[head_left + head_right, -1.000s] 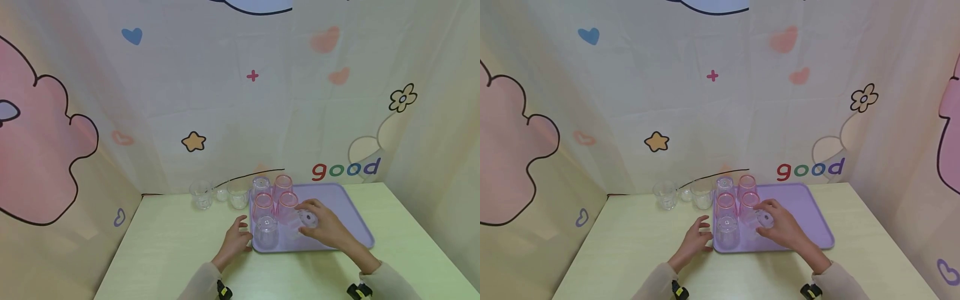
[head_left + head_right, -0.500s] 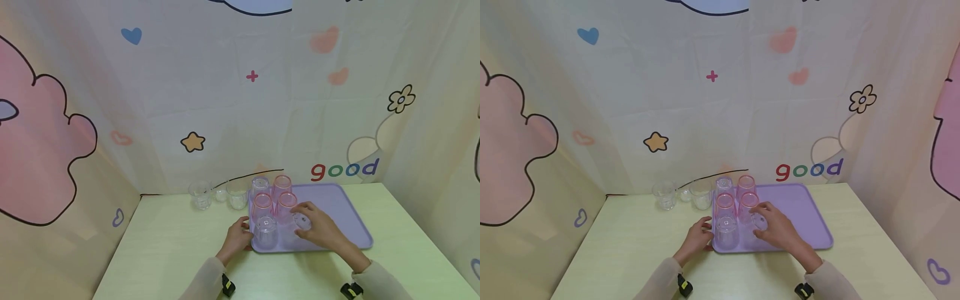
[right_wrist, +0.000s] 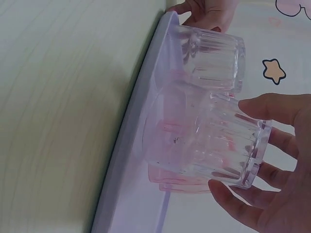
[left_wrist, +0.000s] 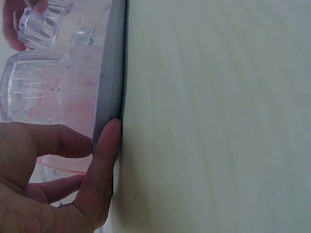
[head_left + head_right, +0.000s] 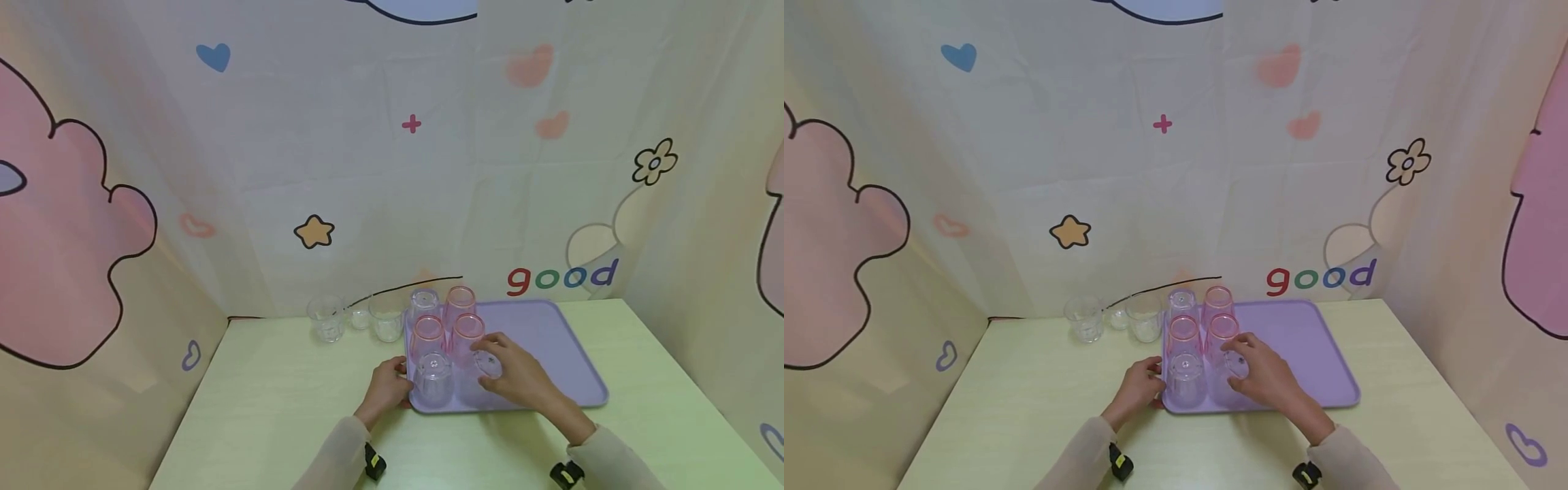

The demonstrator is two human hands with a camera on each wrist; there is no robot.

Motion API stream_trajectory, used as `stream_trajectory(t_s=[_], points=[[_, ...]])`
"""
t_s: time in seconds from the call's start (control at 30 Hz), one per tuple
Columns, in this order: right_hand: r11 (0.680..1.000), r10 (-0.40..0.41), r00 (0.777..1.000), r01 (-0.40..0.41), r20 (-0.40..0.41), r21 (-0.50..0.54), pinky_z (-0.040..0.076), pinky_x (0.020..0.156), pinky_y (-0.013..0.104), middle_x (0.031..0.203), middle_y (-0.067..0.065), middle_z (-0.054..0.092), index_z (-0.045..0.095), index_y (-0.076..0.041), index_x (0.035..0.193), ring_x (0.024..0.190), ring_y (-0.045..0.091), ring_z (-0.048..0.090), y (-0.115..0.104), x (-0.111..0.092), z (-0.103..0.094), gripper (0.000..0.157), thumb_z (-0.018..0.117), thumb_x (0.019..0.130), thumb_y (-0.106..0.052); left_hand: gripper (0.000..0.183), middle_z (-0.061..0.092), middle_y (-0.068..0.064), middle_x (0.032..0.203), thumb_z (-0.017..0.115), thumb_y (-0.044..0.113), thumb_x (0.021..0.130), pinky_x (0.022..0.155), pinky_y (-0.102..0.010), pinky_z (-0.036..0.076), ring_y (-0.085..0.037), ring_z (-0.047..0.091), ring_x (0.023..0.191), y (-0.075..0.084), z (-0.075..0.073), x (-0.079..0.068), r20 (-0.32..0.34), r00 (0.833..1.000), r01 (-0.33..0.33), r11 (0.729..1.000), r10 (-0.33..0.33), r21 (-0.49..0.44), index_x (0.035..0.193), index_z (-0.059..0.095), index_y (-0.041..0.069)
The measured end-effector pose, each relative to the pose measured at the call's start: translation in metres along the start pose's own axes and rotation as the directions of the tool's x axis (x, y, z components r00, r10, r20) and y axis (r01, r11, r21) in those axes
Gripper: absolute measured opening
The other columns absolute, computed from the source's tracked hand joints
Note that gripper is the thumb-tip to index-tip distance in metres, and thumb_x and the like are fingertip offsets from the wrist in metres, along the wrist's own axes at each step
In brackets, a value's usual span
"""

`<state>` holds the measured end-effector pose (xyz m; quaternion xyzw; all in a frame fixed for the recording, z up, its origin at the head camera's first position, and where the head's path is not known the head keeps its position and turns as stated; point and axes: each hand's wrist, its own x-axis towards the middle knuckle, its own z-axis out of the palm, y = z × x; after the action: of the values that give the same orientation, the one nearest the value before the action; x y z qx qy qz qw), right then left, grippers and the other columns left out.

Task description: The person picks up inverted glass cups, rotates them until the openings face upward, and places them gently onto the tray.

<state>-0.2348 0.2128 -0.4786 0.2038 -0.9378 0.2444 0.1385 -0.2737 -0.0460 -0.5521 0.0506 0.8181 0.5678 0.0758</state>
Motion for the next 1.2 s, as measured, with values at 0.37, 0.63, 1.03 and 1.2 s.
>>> stream_trajectory(t_s=[0.37, 0.63, 1.03, 1.2], points=[[0.999, -0.007, 1.000, 0.008, 0.022, -0.047, 0.057, 0.067, 0.044, 0.121, 0.006, 0.062, 0.068, -0.017, 0.115, 0.098, 0.028, 0.066, 0.001, 0.004, 0.014, 0.049, 0.083, 0.069, -0.016, 0.065, 0.059, -0.014, 0.102, 0.059, -0.012, 0.070, 0.047, -0.031, 0.058, -0.015, 0.065, 0.066, 0.000, 0.000, 0.001, -0.012, 0.999, 0.038, 0.999, -0.038, -0.010, 0.135, 0.052, -0.007], [0.996, -0.013, 1.000, 0.015, 0.025, -0.089, 0.058, 0.068, 0.045, 0.121, 0.008, 0.062, 0.068, -0.016, 0.116, 0.096, 0.028, 0.066, -0.002, 0.007, 0.020, 0.050, 0.084, 0.069, -0.019, 0.067, 0.060, -0.015, 0.104, 0.058, -0.011, 0.071, 0.048, -0.031, 0.059, -0.015, 0.066, 0.067, 0.002, -0.001, 0.000, -0.004, 0.999, 0.037, 0.999, -0.037, -0.008, 0.137, 0.050, -0.007], [0.997, 0.000, 1.000, 0.002, 0.025, -0.081, 0.058, 0.069, 0.044, 0.122, 0.008, 0.061, 0.067, -0.016, 0.118, 0.100, 0.027, 0.063, -0.001, 0.006, 0.024, 0.051, 0.083, 0.070, -0.018, 0.066, 0.062, -0.015, 0.103, 0.058, -0.012, 0.070, 0.048, -0.031, 0.059, -0.014, 0.066, 0.072, 0.000, 0.003, 0.000, -0.017, 1.000, 0.019, 0.999, -0.020, -0.027, 0.136, 0.050, -0.008], [0.997, 0.005, 1.000, -0.004, 0.014, -0.079, 0.058, 0.072, 0.047, 0.125, 0.010, 0.059, 0.065, -0.013, 0.123, 0.105, 0.030, 0.061, -0.004, 0.005, 0.021, 0.055, 0.083, 0.071, -0.020, 0.066, 0.062, -0.013, 0.102, 0.058, -0.012, 0.071, 0.047, -0.031, 0.059, -0.014, 0.066, 0.071, -0.001, 0.003, 0.000, -0.018, 1.000, 0.019, 1.000, -0.019, -0.017, 0.136, 0.051, -0.008]])
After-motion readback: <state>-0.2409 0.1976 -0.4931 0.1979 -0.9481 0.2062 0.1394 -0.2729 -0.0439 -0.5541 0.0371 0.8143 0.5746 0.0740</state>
